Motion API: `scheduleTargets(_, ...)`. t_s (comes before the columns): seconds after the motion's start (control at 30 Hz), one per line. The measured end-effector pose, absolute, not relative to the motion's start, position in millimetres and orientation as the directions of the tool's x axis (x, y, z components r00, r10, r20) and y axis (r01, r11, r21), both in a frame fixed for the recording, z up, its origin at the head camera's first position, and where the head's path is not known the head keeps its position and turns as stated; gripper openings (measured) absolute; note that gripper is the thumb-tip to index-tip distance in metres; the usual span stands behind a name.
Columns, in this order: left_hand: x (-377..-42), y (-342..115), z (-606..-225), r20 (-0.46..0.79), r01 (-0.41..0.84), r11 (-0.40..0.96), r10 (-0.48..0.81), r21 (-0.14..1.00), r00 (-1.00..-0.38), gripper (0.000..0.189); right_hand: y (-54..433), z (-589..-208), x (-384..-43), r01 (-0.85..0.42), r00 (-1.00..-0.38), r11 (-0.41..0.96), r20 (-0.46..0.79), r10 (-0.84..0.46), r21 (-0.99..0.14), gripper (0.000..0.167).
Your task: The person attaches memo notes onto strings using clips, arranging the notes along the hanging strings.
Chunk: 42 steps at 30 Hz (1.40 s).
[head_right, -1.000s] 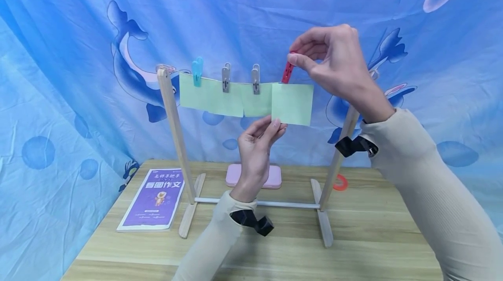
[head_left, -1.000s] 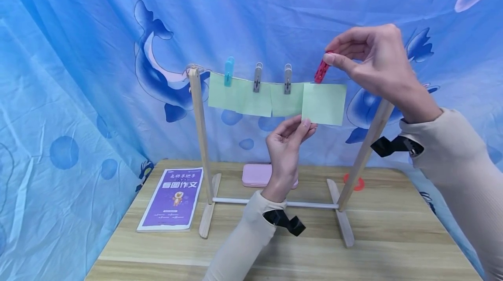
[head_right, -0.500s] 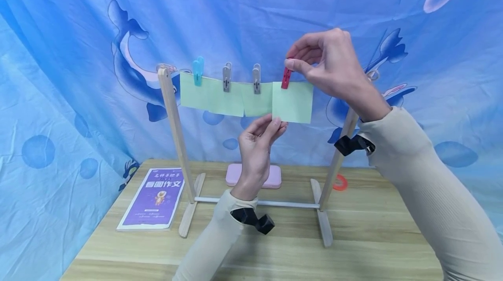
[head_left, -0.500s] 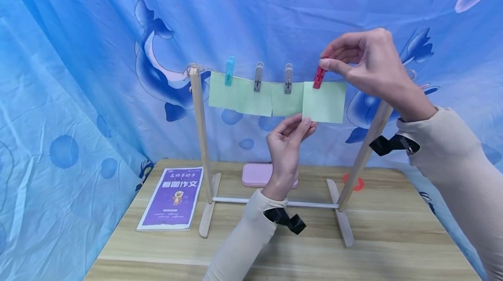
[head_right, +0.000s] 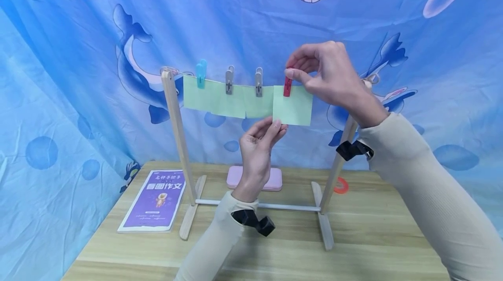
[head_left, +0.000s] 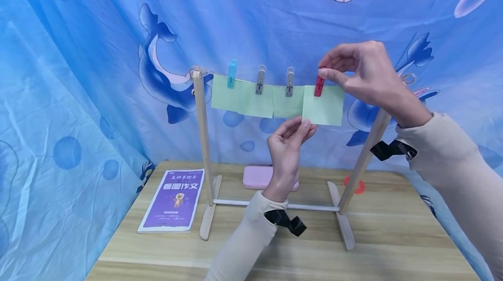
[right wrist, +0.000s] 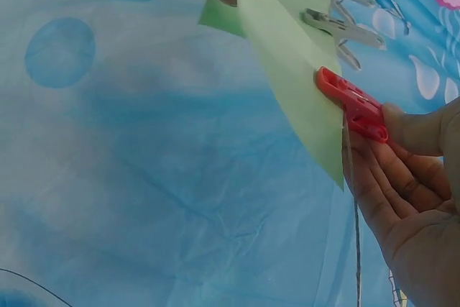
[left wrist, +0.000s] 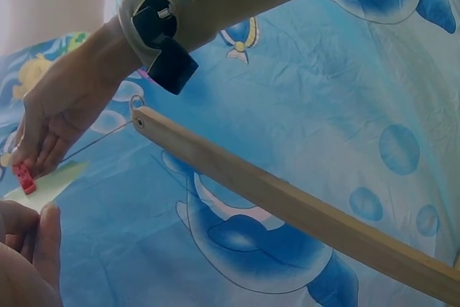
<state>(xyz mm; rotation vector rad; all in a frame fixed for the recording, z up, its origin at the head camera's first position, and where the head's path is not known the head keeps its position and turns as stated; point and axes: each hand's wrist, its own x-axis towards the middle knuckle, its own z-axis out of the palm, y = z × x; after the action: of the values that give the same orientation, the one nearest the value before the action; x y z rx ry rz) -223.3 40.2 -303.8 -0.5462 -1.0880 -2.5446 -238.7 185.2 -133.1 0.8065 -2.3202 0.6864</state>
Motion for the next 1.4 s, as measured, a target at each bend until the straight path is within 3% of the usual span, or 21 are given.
scheduleTargets(0.43, -224, 43, -305, 0.458, 0.417, -0.686, -0.135, 0.597, -0.879, 0.017, 184, -136, -238, -0.673, -0.656, 0.692, 0.646, -0.392, -0.263, 0.015)
scheduleTargets(1.03, -223, 38, -308, 0.432, 0.412, -0.675, -0.151, 0.612, -0.889, 0.02, 187, -140, -240, -0.642, -0.686, 0.715, 0.623, -0.376, -0.275, 0.035)
scheduleTargets(1.4, -220, 23, -319, 0.458, 0.441, -0.627, -0.147, 0.643, -0.876, 0.018, 196, -142, -233, -0.679, -0.641, 0.655, 0.702, -0.311, -0.331, 0.031)
